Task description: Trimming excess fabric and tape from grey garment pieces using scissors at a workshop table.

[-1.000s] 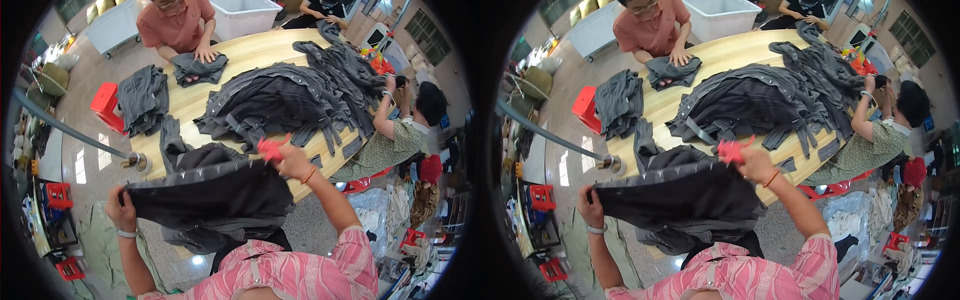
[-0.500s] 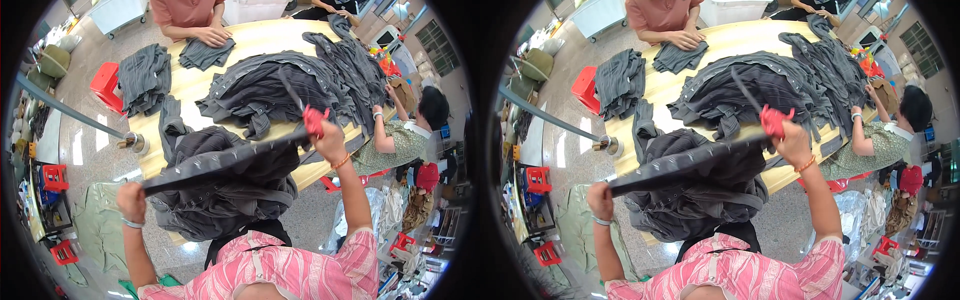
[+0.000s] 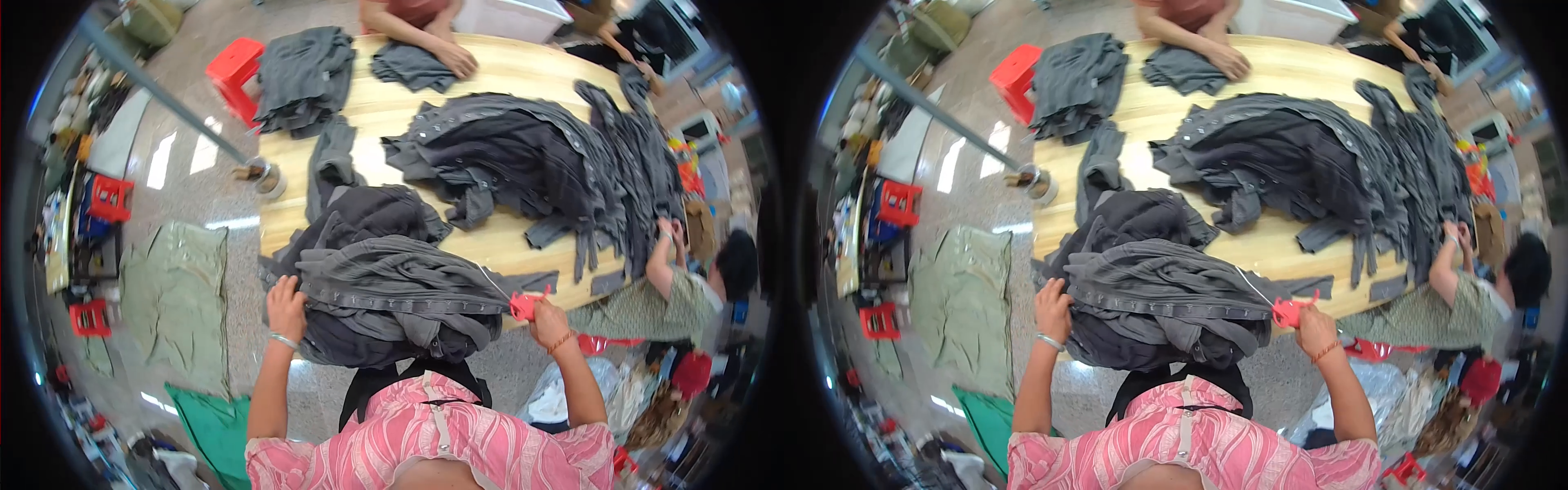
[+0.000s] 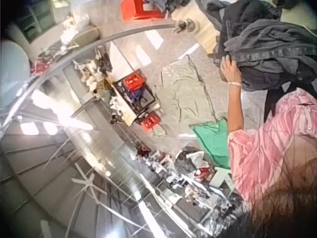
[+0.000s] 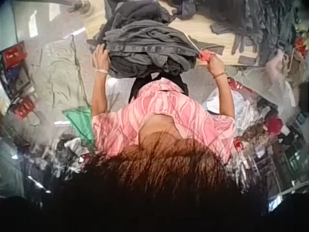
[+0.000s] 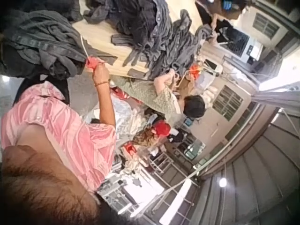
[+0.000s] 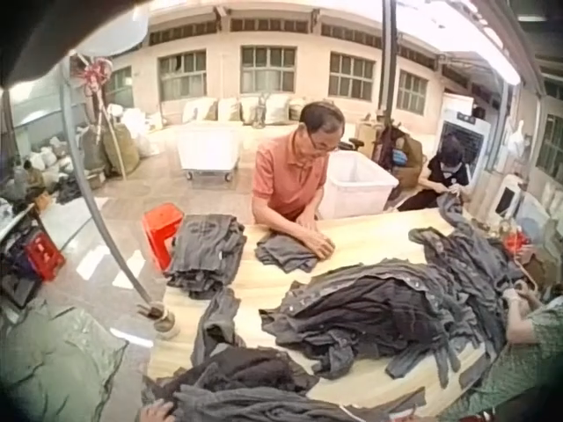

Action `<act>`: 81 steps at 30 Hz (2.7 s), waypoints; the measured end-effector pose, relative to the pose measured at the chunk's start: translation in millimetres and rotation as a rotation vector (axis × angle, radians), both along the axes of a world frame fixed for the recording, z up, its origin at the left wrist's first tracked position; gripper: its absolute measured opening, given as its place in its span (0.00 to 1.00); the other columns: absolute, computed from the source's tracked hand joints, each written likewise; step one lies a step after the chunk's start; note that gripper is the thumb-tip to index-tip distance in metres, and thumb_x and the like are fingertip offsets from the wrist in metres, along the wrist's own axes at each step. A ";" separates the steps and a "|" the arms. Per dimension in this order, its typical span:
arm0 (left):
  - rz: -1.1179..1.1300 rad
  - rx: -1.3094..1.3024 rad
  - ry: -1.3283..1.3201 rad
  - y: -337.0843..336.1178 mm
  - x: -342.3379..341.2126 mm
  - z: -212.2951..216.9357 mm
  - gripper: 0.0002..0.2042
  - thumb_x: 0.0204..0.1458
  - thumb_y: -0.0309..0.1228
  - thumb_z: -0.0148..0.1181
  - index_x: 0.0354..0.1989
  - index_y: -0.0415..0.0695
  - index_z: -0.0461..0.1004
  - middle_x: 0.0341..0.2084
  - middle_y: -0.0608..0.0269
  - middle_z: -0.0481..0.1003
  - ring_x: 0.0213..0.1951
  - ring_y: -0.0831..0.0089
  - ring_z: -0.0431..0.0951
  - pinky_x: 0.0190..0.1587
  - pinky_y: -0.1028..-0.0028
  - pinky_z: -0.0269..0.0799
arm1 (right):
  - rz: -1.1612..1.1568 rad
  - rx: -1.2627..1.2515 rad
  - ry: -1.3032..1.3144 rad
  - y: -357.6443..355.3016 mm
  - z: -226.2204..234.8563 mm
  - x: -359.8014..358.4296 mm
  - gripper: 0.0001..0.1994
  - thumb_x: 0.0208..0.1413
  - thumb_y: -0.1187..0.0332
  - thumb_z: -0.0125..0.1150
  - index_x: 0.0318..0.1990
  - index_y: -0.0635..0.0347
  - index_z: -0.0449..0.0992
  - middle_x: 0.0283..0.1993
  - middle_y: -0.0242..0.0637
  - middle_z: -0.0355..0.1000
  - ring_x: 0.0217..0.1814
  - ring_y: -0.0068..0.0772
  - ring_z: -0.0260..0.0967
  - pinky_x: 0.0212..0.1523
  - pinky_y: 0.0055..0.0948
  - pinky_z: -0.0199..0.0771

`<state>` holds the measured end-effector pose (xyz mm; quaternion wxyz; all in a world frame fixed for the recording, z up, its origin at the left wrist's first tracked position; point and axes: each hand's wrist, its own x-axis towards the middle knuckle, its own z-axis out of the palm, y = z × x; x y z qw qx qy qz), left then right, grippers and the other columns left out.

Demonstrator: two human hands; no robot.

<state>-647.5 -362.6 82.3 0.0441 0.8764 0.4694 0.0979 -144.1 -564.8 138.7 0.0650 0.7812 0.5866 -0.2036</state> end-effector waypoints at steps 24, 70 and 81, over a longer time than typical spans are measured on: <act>0.432 -0.155 -0.165 -76.3 124.5 -38.6 0.32 0.49 0.49 0.58 0.62 0.49 0.62 0.66 0.41 0.46 0.68 0.42 0.41 0.64 0.41 0.32 | 0.611 -0.118 0.323 112.6 41.3 -112.2 0.14 0.51 0.67 0.56 0.43 0.60 0.63 0.26 0.51 0.73 0.30 0.57 0.72 0.31 0.51 0.70; -0.229 -0.187 -0.216 -2.9 298.6 -16.0 0.06 0.41 0.32 0.65 0.28 0.46 0.77 0.32 0.63 0.72 0.41 0.63 0.69 0.44 0.63 0.59 | -0.238 0.394 0.490 34.1 -69.8 -11.6 0.17 0.45 0.57 0.66 0.39 0.55 0.75 0.38 0.48 0.74 0.41 0.54 0.71 0.42 0.46 0.71; -0.122 -0.383 -0.579 -48.2 324.7 16.7 0.05 0.47 0.25 0.60 0.32 0.41 0.73 0.26 0.59 0.71 0.28 0.62 0.72 0.30 0.68 0.67 | -0.573 0.071 1.338 74.4 -60.6 83.5 0.08 0.55 0.67 0.59 0.29 0.59 0.70 0.24 0.26 0.67 0.24 0.17 0.64 0.25 0.20 0.63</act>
